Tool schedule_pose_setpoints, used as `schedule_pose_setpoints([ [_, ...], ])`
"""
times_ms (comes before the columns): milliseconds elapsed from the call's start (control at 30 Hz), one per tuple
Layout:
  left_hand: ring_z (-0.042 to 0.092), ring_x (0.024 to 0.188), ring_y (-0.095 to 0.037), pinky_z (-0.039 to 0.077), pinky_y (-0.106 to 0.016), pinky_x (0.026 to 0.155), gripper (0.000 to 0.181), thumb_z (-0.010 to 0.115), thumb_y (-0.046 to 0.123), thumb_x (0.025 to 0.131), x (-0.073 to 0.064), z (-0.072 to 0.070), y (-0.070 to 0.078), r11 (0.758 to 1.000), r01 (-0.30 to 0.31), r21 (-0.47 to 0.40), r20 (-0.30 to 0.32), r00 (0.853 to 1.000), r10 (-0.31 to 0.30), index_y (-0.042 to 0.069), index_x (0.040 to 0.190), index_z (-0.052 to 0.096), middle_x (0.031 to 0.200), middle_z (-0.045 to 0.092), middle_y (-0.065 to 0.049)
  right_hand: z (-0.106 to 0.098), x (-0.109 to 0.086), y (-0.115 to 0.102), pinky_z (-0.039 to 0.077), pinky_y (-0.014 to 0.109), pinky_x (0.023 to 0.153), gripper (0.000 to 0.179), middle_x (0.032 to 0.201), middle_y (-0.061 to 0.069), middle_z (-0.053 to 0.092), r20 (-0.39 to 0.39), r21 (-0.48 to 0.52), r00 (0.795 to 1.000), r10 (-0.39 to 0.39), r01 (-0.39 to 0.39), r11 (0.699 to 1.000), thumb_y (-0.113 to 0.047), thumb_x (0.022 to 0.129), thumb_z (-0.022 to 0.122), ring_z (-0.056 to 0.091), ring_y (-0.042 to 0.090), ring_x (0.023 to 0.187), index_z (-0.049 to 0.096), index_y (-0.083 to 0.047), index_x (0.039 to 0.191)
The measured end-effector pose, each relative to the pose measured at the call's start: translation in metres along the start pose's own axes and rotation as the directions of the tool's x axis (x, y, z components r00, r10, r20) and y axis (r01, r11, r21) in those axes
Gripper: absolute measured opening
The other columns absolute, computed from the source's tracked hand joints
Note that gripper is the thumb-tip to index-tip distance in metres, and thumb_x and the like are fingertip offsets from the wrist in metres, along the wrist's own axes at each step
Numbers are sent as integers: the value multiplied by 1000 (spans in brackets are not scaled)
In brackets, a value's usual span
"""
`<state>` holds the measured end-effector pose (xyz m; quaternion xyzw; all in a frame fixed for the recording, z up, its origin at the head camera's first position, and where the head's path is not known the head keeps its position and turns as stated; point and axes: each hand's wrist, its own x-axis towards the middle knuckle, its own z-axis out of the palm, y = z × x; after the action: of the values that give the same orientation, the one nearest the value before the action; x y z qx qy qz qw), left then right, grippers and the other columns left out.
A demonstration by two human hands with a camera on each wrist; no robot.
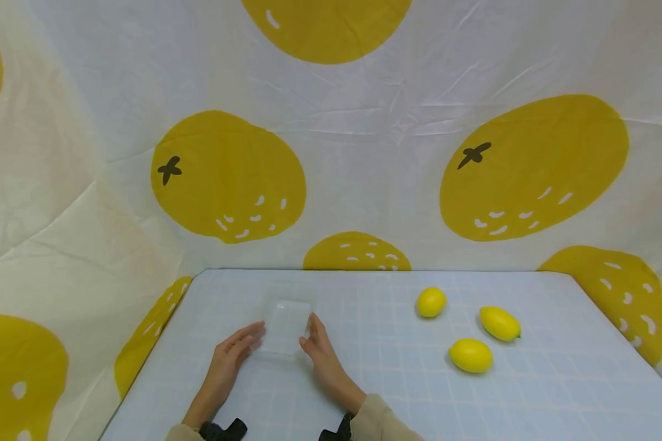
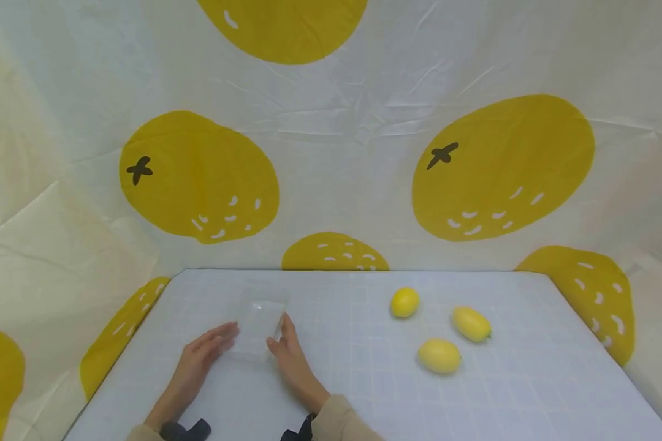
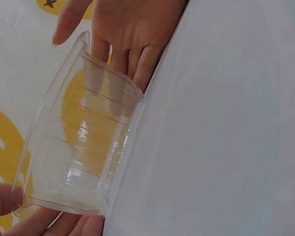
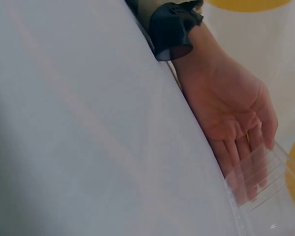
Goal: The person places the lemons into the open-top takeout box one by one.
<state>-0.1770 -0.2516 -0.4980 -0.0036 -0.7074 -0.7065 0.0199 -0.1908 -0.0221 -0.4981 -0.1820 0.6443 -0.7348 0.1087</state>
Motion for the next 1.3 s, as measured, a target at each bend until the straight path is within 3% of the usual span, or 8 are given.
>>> schedule_pose_setpoints([
  [367,62,118,-25,47,-17,92,40,54,15,100,-10,31,-2,998,9,70,6,1000,-9,0,137,57,135,60,-18,-27,-19,-4,13,57,118,66,163,25,6,-30,-46,999,13,-15,999,-22,106,40,5,41,149,4,3,157],
  [467,61,120,-29,47,-16,93,40,54,14,101,-13,38,-2,999,7,54,18,1000,-8,0,138,56,136,59,-18,-33,-24,-6,10,56,118,66,163,25,5,-31,-40,999,18,-19,999,-21,106,39,3,40,149,3,4,156],
  [633,60,121,-27,45,-15,94,41,55,15,100,-17,51,-2,999,15,35,38,999,-16,1,138,56,136,59,-17,-44,-32,-7,7,55,118,66,163,24,2,-29,-31,999,32,-33,999,-21,107,37,1,39,150,1,4,156],
  [867,56,125,-25,46,-17,94,41,55,15,101,-20,74,-1,999,-36,38,61,998,33,-2,139,55,137,57,-21,-62,-44,-10,6,53,117,64,164,23,1,-19,-64,1000,20,-21,998,-23,108,33,1,37,150,0,3,157],
  [967,57,123,-29,45,-16,95,41,53,17,102,-22,84,-2,998,-42,55,75,996,38,1,140,55,138,57,-19,-72,-50,-11,7,44,118,64,164,22,0,-17,-69,1000,17,-18,997,-24,109,32,1,36,150,-1,2,157],
  [1167,47,134,-32,40,-13,99,42,50,18,103,-20,103,-6,995,-38,88,114,993,27,5,143,52,142,54,-16,-90,-60,-13,16,9,107,63,163,24,-4,-26,-36,1000,2,-3,999,-26,110,29,-2,37,150,-3,3,156],
  [1300,41,139,-33,38,-13,100,43,50,17,103,-20,115,-6,994,-54,99,137,990,40,3,144,50,145,51,-17,-100,-66,-13,18,6,104,63,162,26,-6,-29,-11,1000,-12,12,1000,-26,110,26,-4,38,150,-5,3,156],
])
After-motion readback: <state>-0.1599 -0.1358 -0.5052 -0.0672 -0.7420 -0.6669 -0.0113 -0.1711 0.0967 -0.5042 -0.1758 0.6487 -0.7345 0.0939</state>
